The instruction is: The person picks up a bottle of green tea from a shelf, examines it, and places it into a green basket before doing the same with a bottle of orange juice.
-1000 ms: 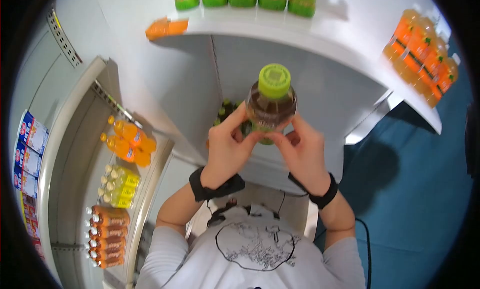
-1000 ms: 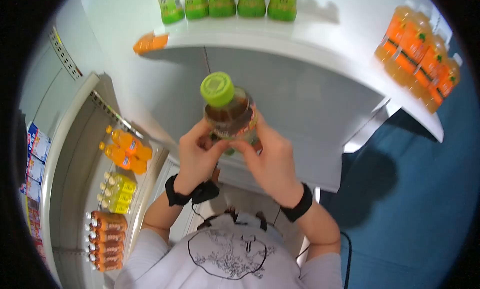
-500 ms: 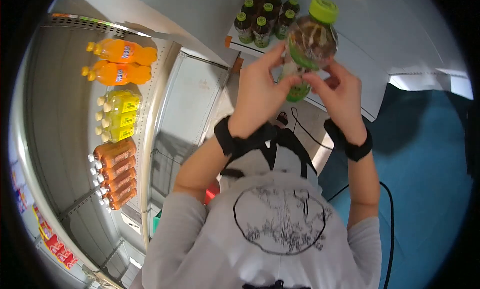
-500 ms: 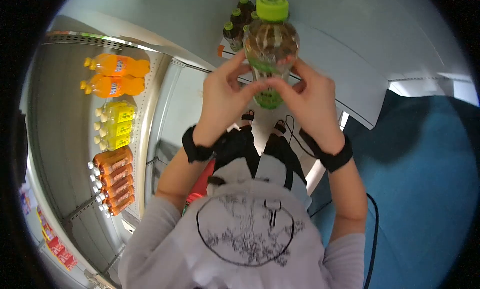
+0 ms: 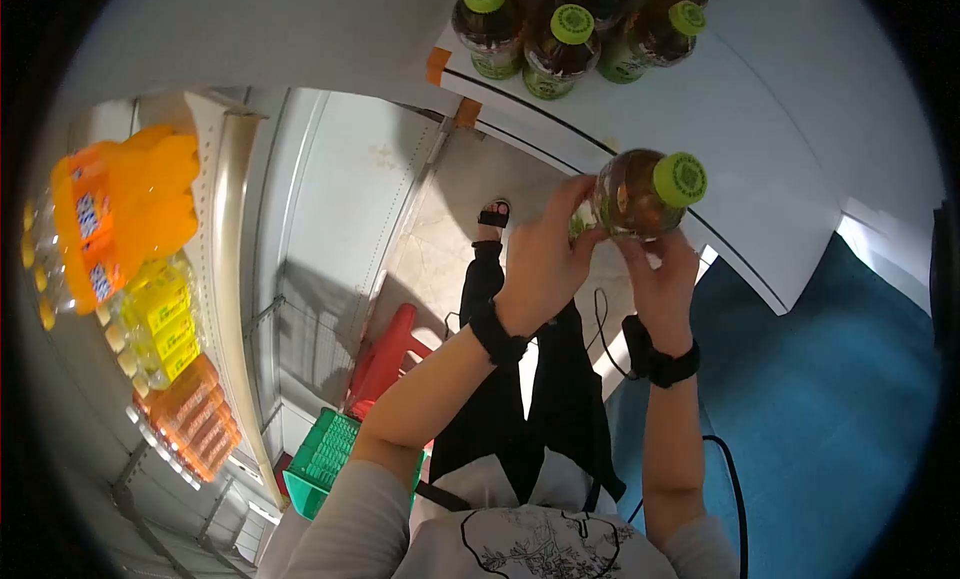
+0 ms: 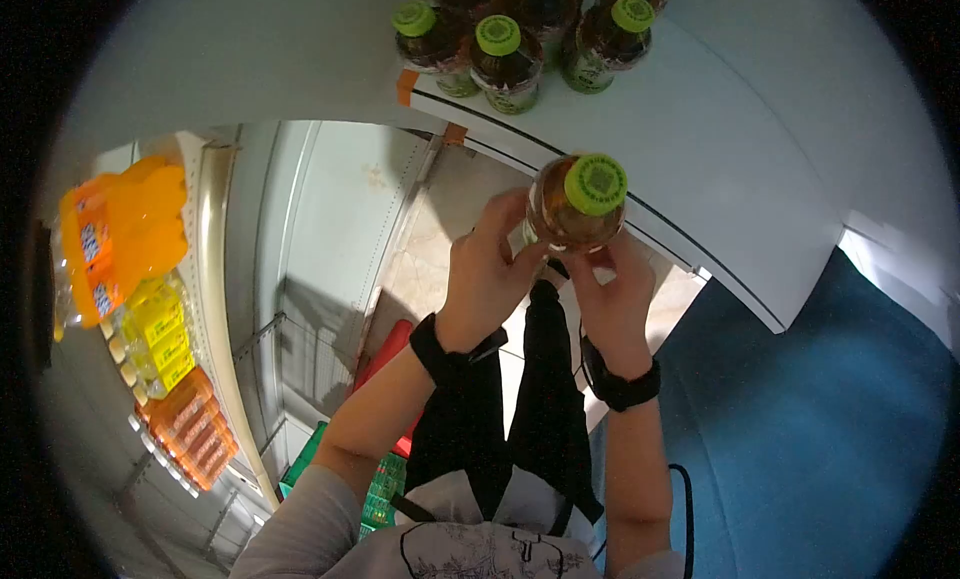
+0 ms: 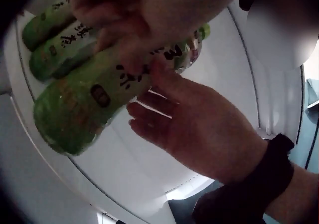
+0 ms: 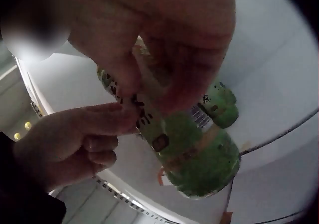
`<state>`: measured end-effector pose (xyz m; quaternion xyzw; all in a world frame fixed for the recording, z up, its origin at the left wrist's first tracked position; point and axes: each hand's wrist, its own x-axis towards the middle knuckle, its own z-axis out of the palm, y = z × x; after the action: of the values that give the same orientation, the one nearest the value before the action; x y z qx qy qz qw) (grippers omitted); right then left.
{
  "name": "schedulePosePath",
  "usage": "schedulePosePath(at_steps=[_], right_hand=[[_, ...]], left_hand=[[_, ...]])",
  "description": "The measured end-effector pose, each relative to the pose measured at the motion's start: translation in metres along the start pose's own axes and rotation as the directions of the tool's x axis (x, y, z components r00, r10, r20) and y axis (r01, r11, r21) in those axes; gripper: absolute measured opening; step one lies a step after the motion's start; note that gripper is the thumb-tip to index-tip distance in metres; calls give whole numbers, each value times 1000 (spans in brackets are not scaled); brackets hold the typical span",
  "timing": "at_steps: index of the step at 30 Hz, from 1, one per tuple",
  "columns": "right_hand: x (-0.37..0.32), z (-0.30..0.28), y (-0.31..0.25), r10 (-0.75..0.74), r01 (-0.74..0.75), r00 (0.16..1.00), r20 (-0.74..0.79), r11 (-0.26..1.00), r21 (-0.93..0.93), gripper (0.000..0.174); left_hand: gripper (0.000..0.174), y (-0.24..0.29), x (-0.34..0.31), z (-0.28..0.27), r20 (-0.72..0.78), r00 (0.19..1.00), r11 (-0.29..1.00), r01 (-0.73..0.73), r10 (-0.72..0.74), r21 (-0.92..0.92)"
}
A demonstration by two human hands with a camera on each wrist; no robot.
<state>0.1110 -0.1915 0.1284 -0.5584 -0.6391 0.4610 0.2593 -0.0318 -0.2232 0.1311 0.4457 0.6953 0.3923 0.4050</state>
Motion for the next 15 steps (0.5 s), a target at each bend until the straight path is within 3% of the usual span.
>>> schedulePosePath(at_steps=[1, 3, 5, 8, 15], right_hand=[[13, 4, 5, 10, -10, 1000, -1, 1000, 0, 25], [39, 8, 9, -73, 67, 994, -76, 995, -70, 28], [57, 12, 17, -42, 36, 997, -67, 996, -88, 31], [78, 19, 30, -88, 85, 988, -125, 996, -24, 31], [97, 28, 38, -58, 67, 981, -183, 997, 41, 27]], left_hand=[[47, -7, 11, 5, -26, 1000, 999, -17, 16, -52], [48, -21, 33, 18, -59, 995, 996, -87, 86, -14], [49, -29, 53, 27, -157, 973, 985, -164, 170, 49], [50, -37, 77, 38, -227, 947, 972, -208, 228, 110], [52, -46, 94, 49, -215, 964, 982, -129, 157, 139]])
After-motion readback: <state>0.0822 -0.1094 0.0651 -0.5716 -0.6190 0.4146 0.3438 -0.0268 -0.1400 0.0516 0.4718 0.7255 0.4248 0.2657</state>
